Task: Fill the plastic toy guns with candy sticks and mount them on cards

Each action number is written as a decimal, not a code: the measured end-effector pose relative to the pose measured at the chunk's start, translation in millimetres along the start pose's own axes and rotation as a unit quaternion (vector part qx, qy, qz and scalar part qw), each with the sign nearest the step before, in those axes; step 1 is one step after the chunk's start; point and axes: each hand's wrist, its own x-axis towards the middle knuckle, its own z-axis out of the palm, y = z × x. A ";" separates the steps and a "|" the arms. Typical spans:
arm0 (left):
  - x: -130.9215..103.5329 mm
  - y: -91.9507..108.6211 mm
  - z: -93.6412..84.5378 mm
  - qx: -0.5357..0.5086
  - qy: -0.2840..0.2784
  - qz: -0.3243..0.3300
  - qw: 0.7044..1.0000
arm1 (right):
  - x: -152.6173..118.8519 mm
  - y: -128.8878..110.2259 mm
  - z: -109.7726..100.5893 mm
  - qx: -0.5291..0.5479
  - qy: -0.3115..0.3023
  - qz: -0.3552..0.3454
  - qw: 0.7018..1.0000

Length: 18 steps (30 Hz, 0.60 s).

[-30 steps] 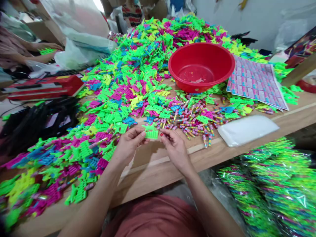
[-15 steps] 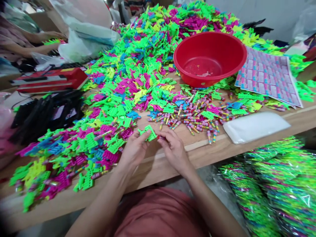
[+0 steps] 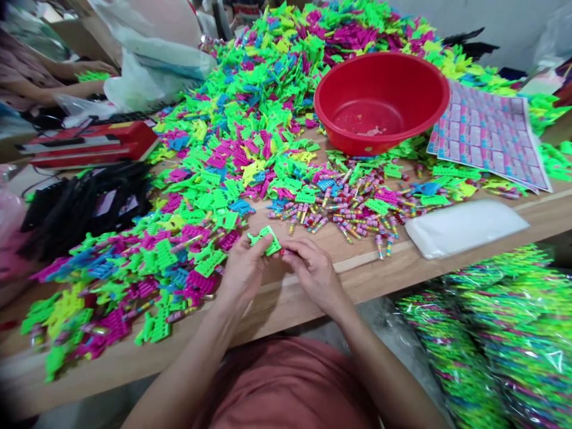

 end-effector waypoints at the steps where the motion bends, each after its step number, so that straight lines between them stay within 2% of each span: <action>1: 0.0 -0.6 -0.1 0.007 -0.002 0.003 1.000 | 0.0 -0.3 0.0 -0.002 -0.001 0.000 1.000; 7: 1.3 -8.1 -3.1 0.052 0.026 0.037 0.998 | 2.2 -2.0 -1.7 -0.023 -0.002 -0.042 0.999; 11: 0.9 -9.5 -5.6 0.073 0.031 0.030 0.996 | 4.1 -2.5 -4.1 -0.031 -0.021 -0.063 0.997; 14: 0.0 -9.4 -5.9 0.091 0.030 0.023 0.995 | 4.3 -4.7 -4.1 -0.029 -0.024 -0.047 0.998; 18: -1.1 -9.5 -4.2 0.109 0.042 0.029 0.993 | 3.4 -6.5 -1.8 -0.006 -0.015 0.007 1.000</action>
